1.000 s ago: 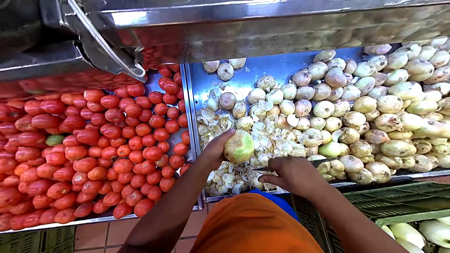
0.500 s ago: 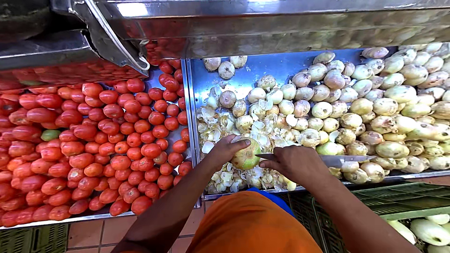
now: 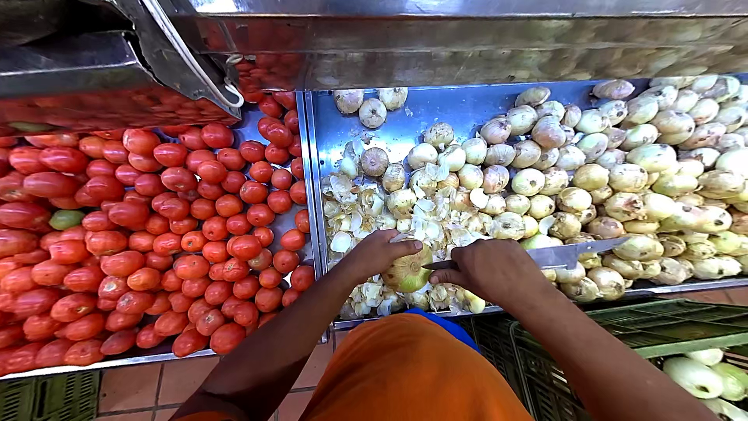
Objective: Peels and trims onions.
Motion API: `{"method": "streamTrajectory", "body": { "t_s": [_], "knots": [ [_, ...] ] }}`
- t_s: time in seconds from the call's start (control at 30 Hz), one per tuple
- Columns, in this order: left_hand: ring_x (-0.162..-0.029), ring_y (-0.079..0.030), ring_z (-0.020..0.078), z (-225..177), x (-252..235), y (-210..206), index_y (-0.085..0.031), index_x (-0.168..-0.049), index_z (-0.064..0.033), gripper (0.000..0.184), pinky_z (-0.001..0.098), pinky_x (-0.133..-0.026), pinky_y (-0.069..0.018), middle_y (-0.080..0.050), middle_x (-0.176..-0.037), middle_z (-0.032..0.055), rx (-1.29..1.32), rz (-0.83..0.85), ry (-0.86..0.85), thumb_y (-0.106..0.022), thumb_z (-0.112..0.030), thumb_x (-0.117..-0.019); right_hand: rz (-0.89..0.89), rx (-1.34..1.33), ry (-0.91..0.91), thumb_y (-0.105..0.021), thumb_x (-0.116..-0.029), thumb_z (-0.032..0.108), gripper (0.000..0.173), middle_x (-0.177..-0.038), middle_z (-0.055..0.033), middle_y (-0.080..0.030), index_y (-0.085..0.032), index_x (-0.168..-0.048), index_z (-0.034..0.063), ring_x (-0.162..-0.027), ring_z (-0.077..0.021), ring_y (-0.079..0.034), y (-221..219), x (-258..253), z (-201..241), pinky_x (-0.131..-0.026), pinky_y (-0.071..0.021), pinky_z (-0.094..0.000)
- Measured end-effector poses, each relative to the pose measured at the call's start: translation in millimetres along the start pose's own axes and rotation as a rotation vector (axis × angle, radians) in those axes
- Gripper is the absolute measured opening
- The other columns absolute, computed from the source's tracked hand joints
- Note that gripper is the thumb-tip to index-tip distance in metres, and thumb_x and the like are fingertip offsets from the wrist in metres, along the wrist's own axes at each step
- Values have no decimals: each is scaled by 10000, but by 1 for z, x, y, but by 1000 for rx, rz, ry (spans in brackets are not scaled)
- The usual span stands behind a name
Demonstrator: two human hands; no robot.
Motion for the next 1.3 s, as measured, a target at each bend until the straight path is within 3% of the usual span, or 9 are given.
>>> {"method": "streamTrajectory", "body": {
  "t_s": [0.13,0.33,0.4,0.53,0.67,0.83,1.07,1.3],
  "knots": [
    [-940,-707,266,4,-3,-7,-686,-1136,-37,514,514,-869,-567,-722,-1002,158,-135,81,56,-657,-518,-960,49,54,73,-432,-848,888,776,-665,-55,-631,-643,-749,148,-691,-265,-689,1,3,12,-576,-530,-471],
    [-945,-698,266,17,9,-36,-690,-1135,4,520,506,-886,-558,-715,-1015,175,-189,280,146,-662,-487,-964,13,-73,486,-375,-839,915,817,-567,-11,-548,-595,-646,153,-578,-210,-626,-35,-3,23,-526,-490,-458],
    [-969,-691,271,25,11,-42,-685,-1166,-2,537,519,-903,-548,-710,-1038,178,-195,311,160,-656,-499,-964,26,-103,550,-348,-832,929,830,-558,0,-535,-583,-633,158,-568,-195,-614,-45,-2,29,-527,-489,-451],
    [-1009,-690,265,29,14,-45,-643,-1274,-10,578,510,-931,-545,-707,-1097,178,-163,336,188,-643,-500,-970,-62,-132,587,-359,-818,938,816,-520,21,-506,-566,-605,178,-523,-167,-586,-52,0,28,-493,-466,-422],
    [-964,-701,248,27,17,-47,-648,-1236,3,549,487,-905,-559,-715,-1052,169,-120,352,184,-642,-482,-978,-155,-124,586,-336,-836,929,811,-492,28,-470,-528,-581,183,-476,-150,-552,-51,5,24,-453,-434,-396],
    [-1024,-689,270,28,15,-48,-612,-1315,5,619,507,-940,-544,-701,-1117,189,-136,343,192,-657,-502,-962,-178,-131,563,-359,-837,922,800,-491,31,-457,-522,-581,183,-468,-143,-540,-53,10,21,-435,-418,-374],
    [-969,-700,260,27,16,-50,-636,-1235,5,554,498,-900,-558,-711,-1055,174,-143,373,169,-652,-482,-972,-220,-125,552,-386,-836,912,788,-491,33,-465,-541,-587,181,-462,-140,-543,-49,16,17,-423,-414,-372],
    [-982,-694,246,26,18,-49,-628,-1279,-4,550,472,-905,-557,-706,-1081,173,-131,359,199,-652,-465,-981,-190,-43,487,-371,-824,928,795,-503,33,-476,-558,-611,185,-478,-148,-561,-44,19,19,-434,-425,-378]
  ]
}}
Point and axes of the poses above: each hand's wrist, its own x-axis away from the middle knuckle, its own y-axis out of the back of the hand, z = x × y, the point moved 6 cm from there along -x, towards the middle knuckle
